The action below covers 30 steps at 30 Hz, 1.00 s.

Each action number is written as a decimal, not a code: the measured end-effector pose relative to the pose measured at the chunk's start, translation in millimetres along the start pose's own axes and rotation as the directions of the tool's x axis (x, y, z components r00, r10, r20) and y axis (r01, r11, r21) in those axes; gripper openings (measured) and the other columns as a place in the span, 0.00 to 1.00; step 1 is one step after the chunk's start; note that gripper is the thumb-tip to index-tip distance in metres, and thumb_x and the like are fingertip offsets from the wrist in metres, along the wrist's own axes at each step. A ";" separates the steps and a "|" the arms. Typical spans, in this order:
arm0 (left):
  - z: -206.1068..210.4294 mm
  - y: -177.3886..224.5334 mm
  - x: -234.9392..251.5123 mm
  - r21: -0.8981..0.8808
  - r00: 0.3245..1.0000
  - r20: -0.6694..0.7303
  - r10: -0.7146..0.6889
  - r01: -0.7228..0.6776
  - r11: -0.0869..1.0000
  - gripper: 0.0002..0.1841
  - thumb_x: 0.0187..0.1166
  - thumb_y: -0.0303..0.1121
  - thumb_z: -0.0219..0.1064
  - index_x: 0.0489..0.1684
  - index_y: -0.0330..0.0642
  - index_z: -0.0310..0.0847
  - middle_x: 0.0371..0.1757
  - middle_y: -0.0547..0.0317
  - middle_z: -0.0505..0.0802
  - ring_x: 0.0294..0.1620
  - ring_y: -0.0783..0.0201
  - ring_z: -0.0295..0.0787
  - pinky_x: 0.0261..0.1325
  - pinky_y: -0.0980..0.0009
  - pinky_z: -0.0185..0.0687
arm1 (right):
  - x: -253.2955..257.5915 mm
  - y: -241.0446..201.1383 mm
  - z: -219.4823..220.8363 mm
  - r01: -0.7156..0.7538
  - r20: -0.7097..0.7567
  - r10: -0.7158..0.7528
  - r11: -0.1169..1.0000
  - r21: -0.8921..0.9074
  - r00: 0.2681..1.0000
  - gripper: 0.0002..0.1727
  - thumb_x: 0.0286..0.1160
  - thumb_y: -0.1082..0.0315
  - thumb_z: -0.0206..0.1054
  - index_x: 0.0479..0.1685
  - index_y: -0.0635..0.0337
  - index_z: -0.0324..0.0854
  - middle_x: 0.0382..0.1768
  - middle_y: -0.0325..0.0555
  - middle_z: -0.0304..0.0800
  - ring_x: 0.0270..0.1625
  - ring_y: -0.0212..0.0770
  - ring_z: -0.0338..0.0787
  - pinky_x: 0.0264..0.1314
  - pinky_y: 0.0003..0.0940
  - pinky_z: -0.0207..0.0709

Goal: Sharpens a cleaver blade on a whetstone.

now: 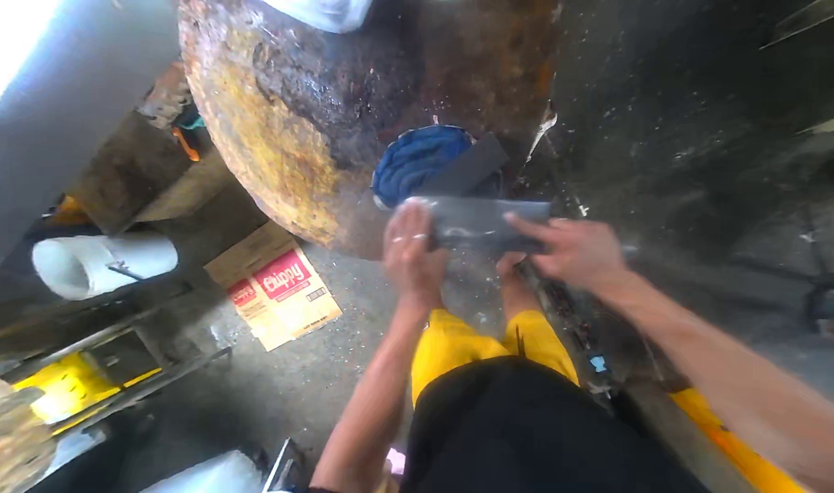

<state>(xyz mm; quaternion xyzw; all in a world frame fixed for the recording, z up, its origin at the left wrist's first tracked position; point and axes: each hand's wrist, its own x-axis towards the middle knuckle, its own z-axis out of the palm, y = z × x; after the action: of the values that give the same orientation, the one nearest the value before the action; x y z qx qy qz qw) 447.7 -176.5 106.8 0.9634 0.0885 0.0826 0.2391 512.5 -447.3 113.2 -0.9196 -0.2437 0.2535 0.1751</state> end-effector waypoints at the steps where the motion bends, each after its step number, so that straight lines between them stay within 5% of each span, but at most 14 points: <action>1: 23.1 26.5 12.7 -0.069 0.998 0.027 0.058 -0.056 0.996 0.30 0.60 0.33 0.82 0.67 0.40 0.87 0.77 0.48 0.86 0.82 0.49 0.77 0.87 0.51 0.67 | -19.1 26.4 -14.3 -0.098 -0.033 0.097 0.995 -0.017 0.995 0.40 0.72 0.56 0.72 0.86 0.11 0.65 0.42 0.54 0.94 0.37 0.63 0.92 0.31 0.66 0.79; 3: 66.4 76.3 43.1 -0.155 0.979 0.099 0.178 -0.161 0.975 0.32 0.60 0.33 0.82 0.71 0.42 0.85 0.80 0.52 0.84 0.85 0.53 0.73 0.89 0.54 0.63 | -47.8 70.0 -43.3 -0.283 -0.079 0.278 0.957 -0.059 0.957 0.39 0.73 0.56 0.73 0.86 0.14 0.66 0.47 0.62 0.93 0.41 0.71 0.91 0.35 0.73 0.76; 6: 86.5 88.9 70.6 -0.165 0.967 0.099 0.236 -0.218 0.962 0.31 0.63 0.35 0.81 0.72 0.49 0.86 0.79 0.61 0.85 0.84 0.60 0.75 0.89 0.60 0.63 | -42.0 74.9 -59.9 -0.306 -0.144 0.290 0.946 -0.103 0.946 0.38 0.73 0.34 0.69 0.86 0.25 0.71 0.48 0.65 0.92 0.42 0.72 0.91 0.37 0.72 0.76; 9: 13.6 2.6 28.8 -0.044 0.988 0.137 0.071 -0.066 0.997 0.34 0.65 0.36 0.82 0.77 0.51 0.82 0.84 0.62 0.80 0.88 0.59 0.69 0.90 0.55 0.65 | 14.5 -0.9 -25.0 -0.152 -0.076 0.150 0.988 -0.015 0.986 0.38 0.69 0.21 0.57 0.82 0.17 0.74 0.40 0.55 0.96 0.38 0.63 0.93 0.36 0.69 0.79; 12: -57.3 -93.1 -26.5 0.192 0.984 0.058 -0.171 0.157 0.969 0.33 0.64 0.44 0.83 0.74 0.53 0.84 0.80 0.62 0.84 0.82 0.59 0.78 0.82 0.50 0.76 | 76.4 -88.9 14.7 0.107 0.105 -0.118 0.989 0.103 0.987 0.31 0.79 0.24 0.45 0.82 0.09 0.70 0.33 0.45 0.95 0.35 0.55 0.92 0.36 0.62 0.80; 14: -70.5 -103.2 -41.8 0.234 0.974 -0.006 -0.227 0.223 0.946 0.33 0.61 0.42 0.85 0.71 0.47 0.86 0.77 0.56 0.86 0.80 0.55 0.81 0.79 0.49 0.77 | 86.5 -109.5 18.4 0.210 0.188 -0.240 0.964 0.162 0.952 0.30 0.84 0.28 0.43 0.85 0.12 0.67 0.34 0.47 0.93 0.36 0.55 0.91 0.39 0.59 0.79; 16: -51.1 -71.7 -20.5 0.135 0.987 0.007 -0.162 0.160 0.978 0.31 0.63 0.38 0.83 0.69 0.40 0.86 0.77 0.47 0.85 0.81 0.49 0.79 0.84 0.48 0.72 | 69.8 -78.2 13.5 0.193 0.048 -0.202 0.970 0.148 0.978 0.28 0.84 0.30 0.48 0.82 0.13 0.71 0.32 0.44 0.93 0.33 0.53 0.91 0.35 0.57 0.80; 18: -10.1 -15.4 11.9 -0.004 0.998 0.052 -0.043 0.043 0.999 0.31 0.59 0.33 0.83 0.67 0.37 0.87 0.76 0.43 0.85 0.82 0.46 0.77 0.86 0.48 0.69 | 30.5 -20.3 -8.9 0.022 -0.035 -0.018 0.995 0.100 0.999 0.28 0.82 0.30 0.52 0.82 0.11 0.71 0.35 0.46 0.95 0.33 0.54 0.92 0.32 0.61 0.81; 21: 71.1 63.6 65.9 -0.154 0.988 0.026 0.152 -0.146 0.977 0.32 0.55 0.35 0.86 0.66 0.44 0.89 0.74 0.52 0.89 0.81 0.53 0.79 0.88 0.55 0.67 | -14.2 59.4 -59.2 -0.262 -0.121 0.258 0.965 -0.010 0.958 0.30 0.80 0.29 0.56 0.83 0.13 0.71 0.38 0.60 0.95 0.36 0.71 0.92 0.33 0.74 0.76; 23: 82.3 79.8 80.3 -0.151 0.977 0.104 0.187 -0.171 0.974 0.33 0.60 0.36 0.83 0.73 0.48 0.85 0.79 0.59 0.85 0.85 0.59 0.73 0.90 0.58 0.60 | -15.8 70.0 -70.1 -0.310 -0.161 0.300 0.950 -0.038 0.940 0.33 0.78 0.26 0.54 0.83 0.18 0.73 0.40 0.67 0.94 0.38 0.77 0.90 0.35 0.76 0.73; 27: -19.8 -40.5 6.5 0.037 0.982 0.189 -0.020 0.013 0.999 0.35 0.68 0.40 0.80 0.81 0.51 0.78 0.86 0.63 0.77 0.89 0.59 0.67 0.90 0.54 0.65 | 43.3 -34.1 -14.0 -0.078 0.017 0.077 0.995 0.064 0.997 0.30 0.78 0.25 0.49 0.80 0.10 0.73 0.35 0.49 0.97 0.36 0.60 0.94 0.36 0.67 0.81; 30: -72.6 -112.7 -43.2 0.187 0.976 -0.010 -0.216 0.214 0.959 0.34 0.58 0.39 0.86 0.71 0.43 0.86 0.77 0.51 0.86 0.81 0.52 0.80 0.80 0.50 0.77 | 88.0 -117.2 28.1 0.186 0.162 -0.214 0.967 0.174 0.963 0.28 0.83 0.30 0.50 0.82 0.12 0.71 0.32 0.45 0.94 0.35 0.55 0.92 0.36 0.61 0.81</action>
<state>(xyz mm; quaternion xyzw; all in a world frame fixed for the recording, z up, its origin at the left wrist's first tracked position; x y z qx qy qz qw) 376.4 -55.1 111.4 0.9668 0.1986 0.0425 0.1553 521.1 -298.3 109.1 -0.8468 -0.3296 0.3349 0.2493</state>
